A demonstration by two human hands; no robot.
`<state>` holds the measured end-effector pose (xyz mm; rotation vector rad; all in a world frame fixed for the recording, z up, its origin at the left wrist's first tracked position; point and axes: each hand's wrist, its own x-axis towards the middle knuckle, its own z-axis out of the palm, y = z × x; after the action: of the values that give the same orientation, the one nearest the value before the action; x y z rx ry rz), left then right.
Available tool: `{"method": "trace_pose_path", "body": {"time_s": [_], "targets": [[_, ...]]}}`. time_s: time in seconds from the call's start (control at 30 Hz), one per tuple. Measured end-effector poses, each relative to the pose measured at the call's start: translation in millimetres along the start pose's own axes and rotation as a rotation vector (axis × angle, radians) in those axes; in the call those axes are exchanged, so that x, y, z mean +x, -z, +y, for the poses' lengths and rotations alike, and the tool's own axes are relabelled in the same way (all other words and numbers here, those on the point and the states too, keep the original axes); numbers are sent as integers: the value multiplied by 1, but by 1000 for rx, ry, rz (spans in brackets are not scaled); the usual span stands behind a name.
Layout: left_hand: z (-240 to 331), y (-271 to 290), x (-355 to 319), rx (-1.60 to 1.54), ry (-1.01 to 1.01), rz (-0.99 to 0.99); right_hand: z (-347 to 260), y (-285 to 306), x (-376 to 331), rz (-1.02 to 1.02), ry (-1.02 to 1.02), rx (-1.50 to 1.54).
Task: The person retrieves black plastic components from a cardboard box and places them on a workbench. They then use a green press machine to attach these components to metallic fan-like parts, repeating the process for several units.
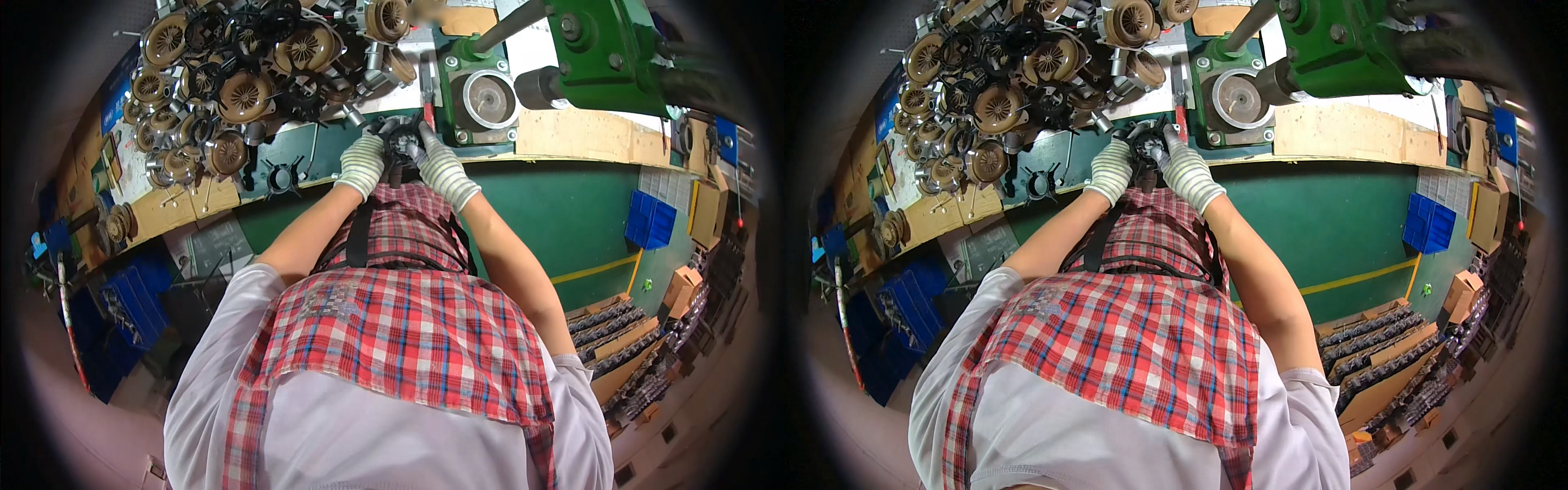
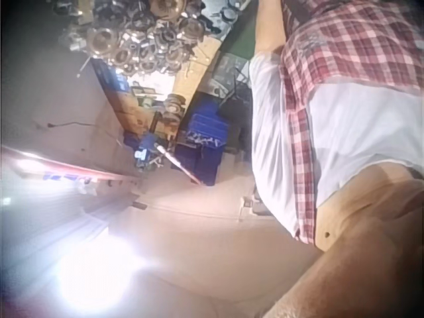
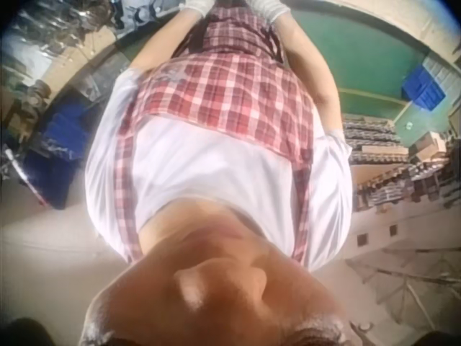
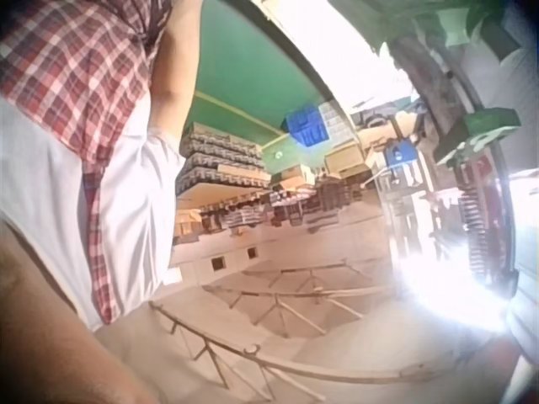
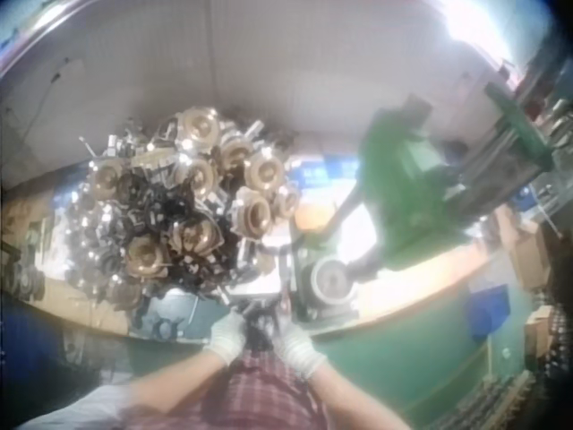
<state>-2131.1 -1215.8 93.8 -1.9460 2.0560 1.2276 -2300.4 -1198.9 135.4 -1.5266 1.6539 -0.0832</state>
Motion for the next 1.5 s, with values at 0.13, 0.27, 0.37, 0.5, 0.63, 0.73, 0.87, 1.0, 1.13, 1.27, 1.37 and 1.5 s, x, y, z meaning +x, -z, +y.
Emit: {"method": "trace_pose_path", "body": {"time_s": [0.13,0.27,0.37,0.5,0.63,0.73,0.87,1.0,1.13,1.27,1.37,1.5], "targets": [[2,11,6,122,91,-200,3,2,13,16,53,-136],[-41,-35,28,-243,-228,204,0,18,17,-94,77,-177],[-29,-42,23,-37,-270,383,5,19,23,-77,127,-177],[-31,-59,43,-238,-365,372,8,25,27,-120,161,-186],[-58,-92,69,-516,-425,250,-35,39,2,53,153,-474],[-61,-95,76,-887,-283,-72,-49,34,-6,109,332,-566],[-11,-44,46,-1944,344,-152,-44,28,3,46,256,-386],[-16,-45,48,-2090,477,-287,-38,24,14,1,248,-343],[-35,-66,53,-1499,52,-77,-38,27,16,-20,246,-307],[-22,-42,43,-1316,20,-233,-36,27,19,-39,215,-279],[-23,-45,43,-1321,42,-211,-39,30,18,-68,176,-280],[-55,-79,53,-1370,143,-222,-42,28,16,-67,165,-297]]}}
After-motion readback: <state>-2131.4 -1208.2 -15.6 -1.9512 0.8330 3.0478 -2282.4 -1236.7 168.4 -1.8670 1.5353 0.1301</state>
